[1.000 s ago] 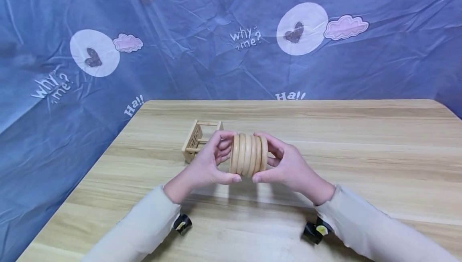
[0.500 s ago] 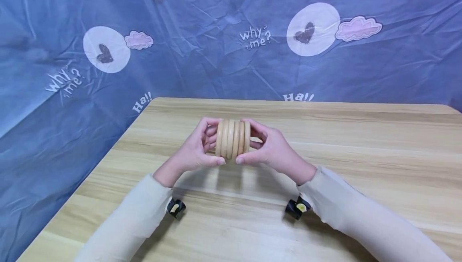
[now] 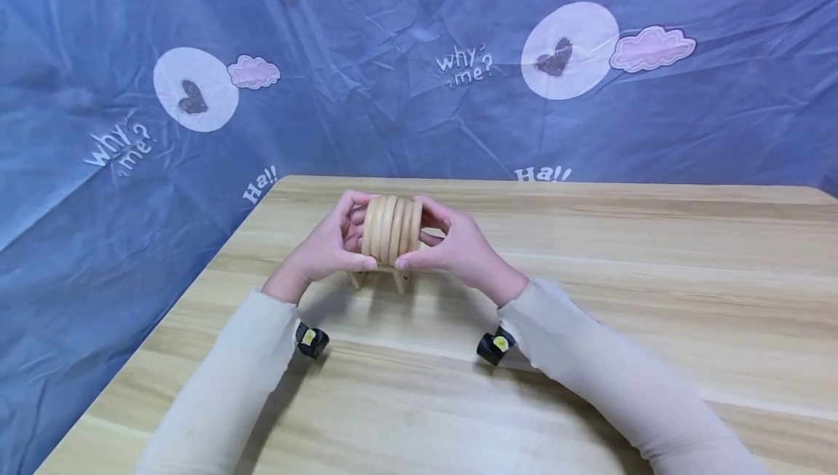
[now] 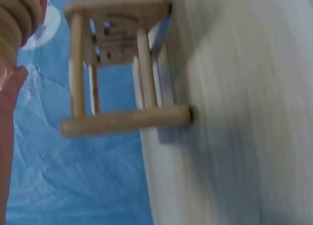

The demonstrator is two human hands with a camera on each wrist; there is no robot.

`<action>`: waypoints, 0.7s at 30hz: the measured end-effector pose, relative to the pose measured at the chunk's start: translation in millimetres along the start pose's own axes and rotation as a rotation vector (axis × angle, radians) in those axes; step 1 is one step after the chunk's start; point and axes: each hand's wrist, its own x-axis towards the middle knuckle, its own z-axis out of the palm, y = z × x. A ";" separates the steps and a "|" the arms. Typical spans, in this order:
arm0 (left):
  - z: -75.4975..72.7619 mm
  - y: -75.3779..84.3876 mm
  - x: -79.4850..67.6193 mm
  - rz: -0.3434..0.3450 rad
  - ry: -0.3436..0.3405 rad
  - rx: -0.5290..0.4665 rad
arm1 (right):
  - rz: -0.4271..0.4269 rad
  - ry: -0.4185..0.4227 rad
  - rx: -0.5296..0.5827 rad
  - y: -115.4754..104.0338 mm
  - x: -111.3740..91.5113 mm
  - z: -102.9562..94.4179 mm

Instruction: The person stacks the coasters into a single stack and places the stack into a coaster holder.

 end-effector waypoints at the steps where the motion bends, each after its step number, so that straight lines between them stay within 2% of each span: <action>1: -3.1 -1.9 -0.5 -0.001 0.001 -0.009 | 0.005 0.002 -0.014 1.5 2.0 1.6; 6: -12.8 -11.2 0.0 0.015 0.000 -0.063 | 0.012 0.015 -0.070 8.9 11.0 6.8; 12: -19.6 -17.6 4.6 0.051 0.007 -0.076 | -0.007 0.017 -0.077 12.9 22.6 9.8; 21: -27.4 -24.3 5.3 -0.003 0.013 -0.053 | 0.017 0.012 -0.103 22.5 33.2 11.3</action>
